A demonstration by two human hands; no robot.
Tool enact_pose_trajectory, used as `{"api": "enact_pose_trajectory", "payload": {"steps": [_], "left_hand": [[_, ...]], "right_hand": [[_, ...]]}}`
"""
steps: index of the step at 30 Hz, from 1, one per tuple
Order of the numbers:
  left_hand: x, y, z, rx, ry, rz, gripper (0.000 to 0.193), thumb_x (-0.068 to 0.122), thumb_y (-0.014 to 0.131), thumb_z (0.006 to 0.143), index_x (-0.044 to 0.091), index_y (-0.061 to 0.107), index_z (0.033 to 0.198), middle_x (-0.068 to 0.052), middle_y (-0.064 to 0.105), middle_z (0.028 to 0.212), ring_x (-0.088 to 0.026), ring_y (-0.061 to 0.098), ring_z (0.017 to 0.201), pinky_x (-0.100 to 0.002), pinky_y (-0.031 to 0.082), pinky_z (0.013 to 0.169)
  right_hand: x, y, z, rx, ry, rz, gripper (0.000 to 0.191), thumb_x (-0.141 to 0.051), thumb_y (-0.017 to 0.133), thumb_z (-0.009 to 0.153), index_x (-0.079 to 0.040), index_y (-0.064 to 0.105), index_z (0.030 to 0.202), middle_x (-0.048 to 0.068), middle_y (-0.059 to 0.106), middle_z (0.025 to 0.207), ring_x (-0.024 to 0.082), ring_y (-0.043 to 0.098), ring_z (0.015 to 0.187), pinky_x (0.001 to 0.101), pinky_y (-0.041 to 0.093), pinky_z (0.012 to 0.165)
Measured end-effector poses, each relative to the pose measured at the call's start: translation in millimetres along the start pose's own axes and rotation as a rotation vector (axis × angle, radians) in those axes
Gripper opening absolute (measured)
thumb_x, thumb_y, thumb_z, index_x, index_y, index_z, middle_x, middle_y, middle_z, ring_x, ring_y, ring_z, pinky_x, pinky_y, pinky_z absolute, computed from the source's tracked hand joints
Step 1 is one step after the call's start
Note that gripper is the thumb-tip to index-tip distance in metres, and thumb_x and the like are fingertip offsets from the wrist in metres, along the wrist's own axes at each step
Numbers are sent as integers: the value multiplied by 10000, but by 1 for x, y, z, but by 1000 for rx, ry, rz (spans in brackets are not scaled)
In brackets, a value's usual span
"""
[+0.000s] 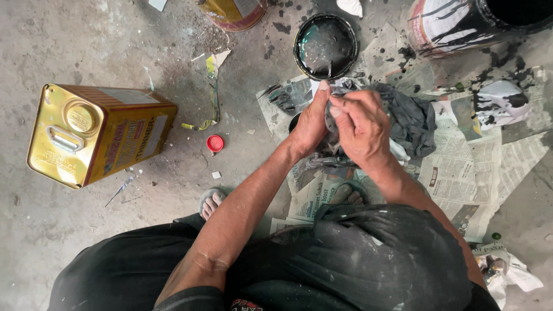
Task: The person cleans a paint sprayer by wiping it with a cloth, pouring thinner into its container, and wiping the nozzle and lid. The person then pours more thinner into the container and wipes the sprayer again.
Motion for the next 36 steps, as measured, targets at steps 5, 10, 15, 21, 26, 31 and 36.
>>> {"api": "enact_pose_trajectory", "payload": {"steps": [5,10,15,21,26,31,36], "left_hand": [[28,5,-6,-98,150,-56,748,666,248,1045,75,622,1310,-60,657,1002,-165,587,848,-313,505,699],[25,2,0,-45,220,-106,758,656,278,1078,39,629,1345,-81,654,1106,-185,585,967,-320,485,837],[-10,3,8,31,130,123,825,684,285,1075,34,377,1575,-19,465,1504,-128,413,1409,-318,292,1211],[-1,11,2,-94,222,188,863,713,257,1035,20,382,1534,-164,414,1620,-238,330,1538,-342,234,1273],[1,4,1,-43,34,231,877,688,174,1034,16,588,1415,-141,501,1479,-205,389,1413,-363,295,1176],[13,21,-8,-79,225,201,785,665,245,1068,21,587,1360,-142,629,1294,-225,548,1209,-357,429,1086],[29,3,0,22,208,-46,758,641,251,1061,34,649,1278,-80,696,1010,-185,638,859,-324,541,759]], "right_hand": [[18,-6,-11,24,251,5,121,-42,722,1022,-17,720,1141,121,663,1050,297,672,944,400,539,805],[-3,-9,-24,61,146,61,134,-29,719,1014,-7,713,1146,134,665,1081,305,670,956,405,548,830],[6,-4,-8,32,66,-14,112,-33,699,1019,-7,724,1124,126,649,1034,283,641,904,398,527,774],[41,1,-1,48,320,72,80,-75,676,1076,-20,721,1112,93,629,986,199,618,824,356,484,675],[15,7,-14,71,-7,29,110,-111,708,1027,-22,704,1091,99,628,1005,217,627,870,351,533,716],[49,-2,-18,138,333,131,77,-60,659,1087,-20,713,1125,87,619,1017,191,615,870,323,497,703],[30,-5,-25,104,295,99,100,-36,683,1024,13,720,1104,117,646,1007,205,626,853,333,491,689]]}}
Point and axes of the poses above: each hand's wrist, its own z-axis towards the middle knuckle, its own y-axis out of the palm, x = y × z, the point moved 7 cm from there along z, towards the middle knuckle
